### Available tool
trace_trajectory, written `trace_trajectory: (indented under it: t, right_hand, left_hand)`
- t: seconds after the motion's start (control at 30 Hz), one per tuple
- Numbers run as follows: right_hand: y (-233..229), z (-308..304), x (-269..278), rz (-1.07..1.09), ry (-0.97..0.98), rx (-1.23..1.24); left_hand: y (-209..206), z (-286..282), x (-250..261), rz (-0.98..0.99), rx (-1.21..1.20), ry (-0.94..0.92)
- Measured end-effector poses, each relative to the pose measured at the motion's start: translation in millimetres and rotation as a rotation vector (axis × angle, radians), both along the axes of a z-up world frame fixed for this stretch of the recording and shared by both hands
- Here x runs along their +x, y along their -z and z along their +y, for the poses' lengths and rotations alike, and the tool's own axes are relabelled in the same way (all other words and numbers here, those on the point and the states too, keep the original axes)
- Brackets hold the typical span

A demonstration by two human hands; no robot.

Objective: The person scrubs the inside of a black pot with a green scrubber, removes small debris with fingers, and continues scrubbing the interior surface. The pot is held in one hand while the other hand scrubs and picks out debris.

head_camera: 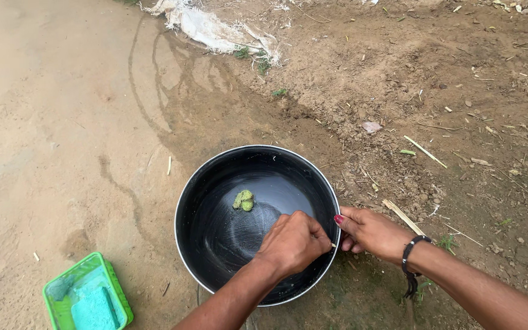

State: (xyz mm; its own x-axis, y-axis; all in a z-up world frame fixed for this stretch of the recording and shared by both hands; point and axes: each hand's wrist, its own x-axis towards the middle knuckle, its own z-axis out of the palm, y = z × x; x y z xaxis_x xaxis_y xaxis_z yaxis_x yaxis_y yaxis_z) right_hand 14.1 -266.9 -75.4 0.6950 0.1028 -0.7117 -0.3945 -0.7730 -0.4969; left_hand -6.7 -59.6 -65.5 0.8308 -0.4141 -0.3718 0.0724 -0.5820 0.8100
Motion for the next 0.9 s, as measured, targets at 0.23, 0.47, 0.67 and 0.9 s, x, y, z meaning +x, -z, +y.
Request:
trace_trajectory:
  t: [0.23, 0.47, 0.67, 0.9]
  right_hand:
    - [6, -3, 1, 0.007, 0.017, 0.016]
    - [11, -7, 0, 0.026, 0.019, -0.038]
    - [16, -11, 3, 0.029, -0.021, 0.031]
    - [34, -27, 7, 0.098, 0.034, 0.166]
  left_hand:
    - [-3, -11, -1, 0.224, -0.059, -0.183]
    - [-6, -10, 11, 0.226, -0.082, -0.074]
    - [-3, -17, 23, 0.193, -0.126, -0.246]
    - [7, -15, 42, 0.161, -0.134, -0.118]
